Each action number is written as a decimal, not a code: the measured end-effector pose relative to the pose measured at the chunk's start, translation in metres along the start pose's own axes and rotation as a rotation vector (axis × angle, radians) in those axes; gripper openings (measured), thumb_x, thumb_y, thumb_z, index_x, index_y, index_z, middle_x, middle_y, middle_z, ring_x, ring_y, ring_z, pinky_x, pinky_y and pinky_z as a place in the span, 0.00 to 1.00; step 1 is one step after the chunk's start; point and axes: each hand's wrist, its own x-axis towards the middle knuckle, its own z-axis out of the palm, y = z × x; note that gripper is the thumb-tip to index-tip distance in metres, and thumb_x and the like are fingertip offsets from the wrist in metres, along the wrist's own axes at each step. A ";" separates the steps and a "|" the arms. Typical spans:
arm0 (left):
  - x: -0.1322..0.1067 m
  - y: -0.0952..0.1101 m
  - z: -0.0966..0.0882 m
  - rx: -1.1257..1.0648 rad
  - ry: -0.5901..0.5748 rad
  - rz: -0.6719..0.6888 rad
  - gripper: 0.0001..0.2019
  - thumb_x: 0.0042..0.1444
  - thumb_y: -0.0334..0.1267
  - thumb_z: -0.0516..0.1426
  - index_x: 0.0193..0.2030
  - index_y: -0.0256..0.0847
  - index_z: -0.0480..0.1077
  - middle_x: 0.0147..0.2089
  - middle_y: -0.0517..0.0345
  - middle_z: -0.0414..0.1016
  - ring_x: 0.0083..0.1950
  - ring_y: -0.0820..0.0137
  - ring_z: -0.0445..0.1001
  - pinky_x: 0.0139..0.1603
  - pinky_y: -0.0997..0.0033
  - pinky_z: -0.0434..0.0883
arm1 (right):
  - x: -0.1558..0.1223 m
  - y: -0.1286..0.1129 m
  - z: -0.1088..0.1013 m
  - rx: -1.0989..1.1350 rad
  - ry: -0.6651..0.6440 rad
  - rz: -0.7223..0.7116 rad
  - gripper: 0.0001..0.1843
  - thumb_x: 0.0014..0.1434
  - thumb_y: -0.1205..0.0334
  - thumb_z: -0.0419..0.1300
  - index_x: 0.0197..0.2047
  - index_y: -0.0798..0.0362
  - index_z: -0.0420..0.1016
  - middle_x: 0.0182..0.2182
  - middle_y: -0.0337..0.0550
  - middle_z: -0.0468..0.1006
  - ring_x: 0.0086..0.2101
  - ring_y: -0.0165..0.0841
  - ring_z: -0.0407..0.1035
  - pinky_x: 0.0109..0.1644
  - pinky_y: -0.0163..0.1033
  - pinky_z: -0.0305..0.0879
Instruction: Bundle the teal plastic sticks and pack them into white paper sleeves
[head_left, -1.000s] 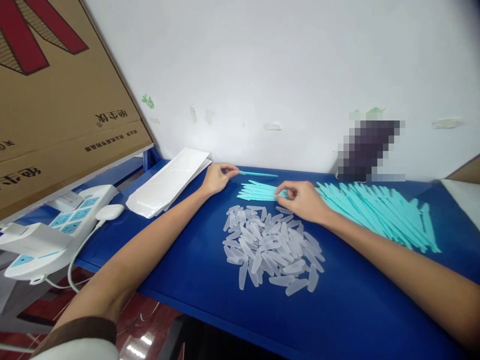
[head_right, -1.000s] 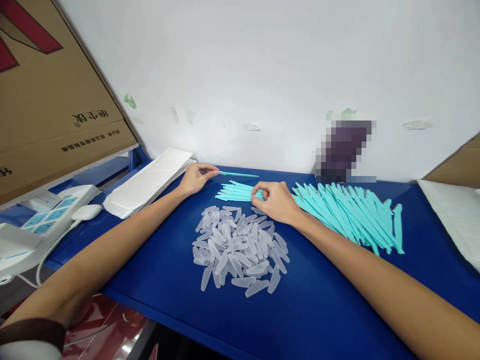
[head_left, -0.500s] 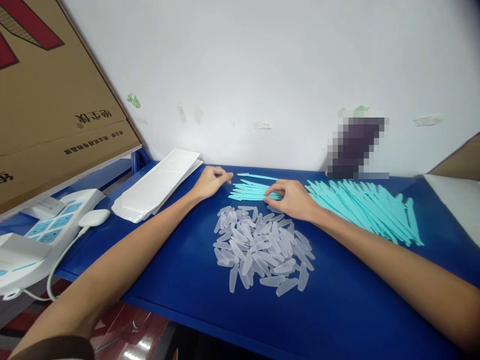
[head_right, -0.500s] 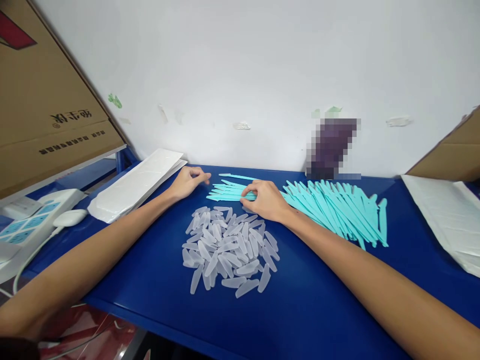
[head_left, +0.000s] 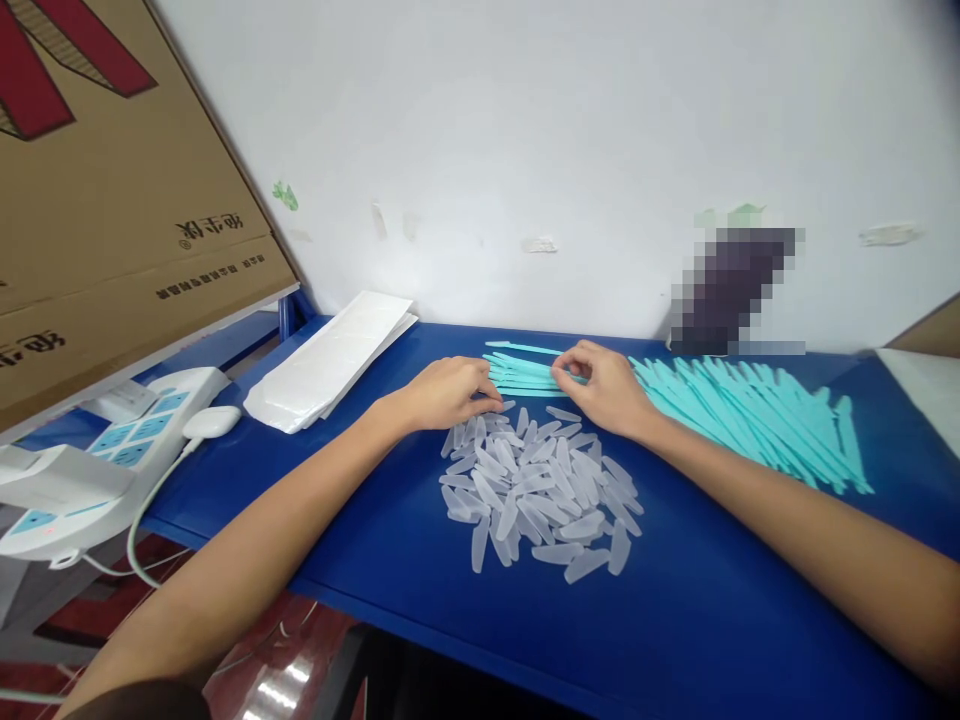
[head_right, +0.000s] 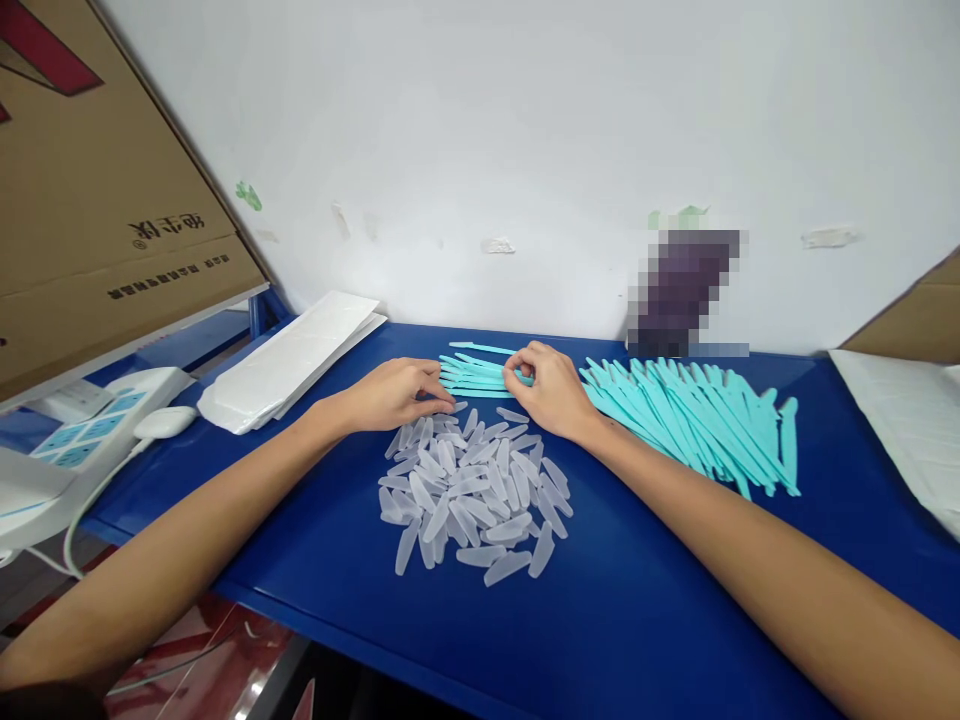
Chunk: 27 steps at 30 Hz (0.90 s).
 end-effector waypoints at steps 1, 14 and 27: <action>-0.001 0.000 0.000 0.008 -0.007 -0.012 0.13 0.64 0.43 0.56 0.42 0.44 0.82 0.34 0.52 0.73 0.34 0.68 0.68 0.32 0.67 0.58 | 0.000 0.000 0.000 0.004 0.016 0.007 0.08 0.58 0.61 0.57 0.30 0.53 0.74 0.27 0.41 0.70 0.29 0.33 0.65 0.35 0.38 0.58; -0.006 -0.009 0.005 -0.156 0.045 0.008 0.11 0.65 0.39 0.53 0.40 0.38 0.76 0.40 0.51 0.75 0.42 0.65 0.72 0.45 0.66 0.66 | -0.003 0.002 -0.002 -0.001 0.084 0.143 0.13 0.67 0.54 0.48 0.43 0.52 0.69 0.22 0.38 0.70 0.22 0.33 0.61 0.33 0.40 0.54; -0.004 -0.020 0.015 -0.164 0.565 -0.146 0.16 0.70 0.36 0.44 0.55 0.39 0.69 0.45 0.49 0.72 0.45 0.64 0.71 0.48 0.62 0.68 | 0.000 0.004 0.000 0.036 0.083 0.050 0.15 0.65 0.55 0.51 0.36 0.53 0.75 0.37 0.49 0.78 0.40 0.41 0.72 0.46 0.43 0.62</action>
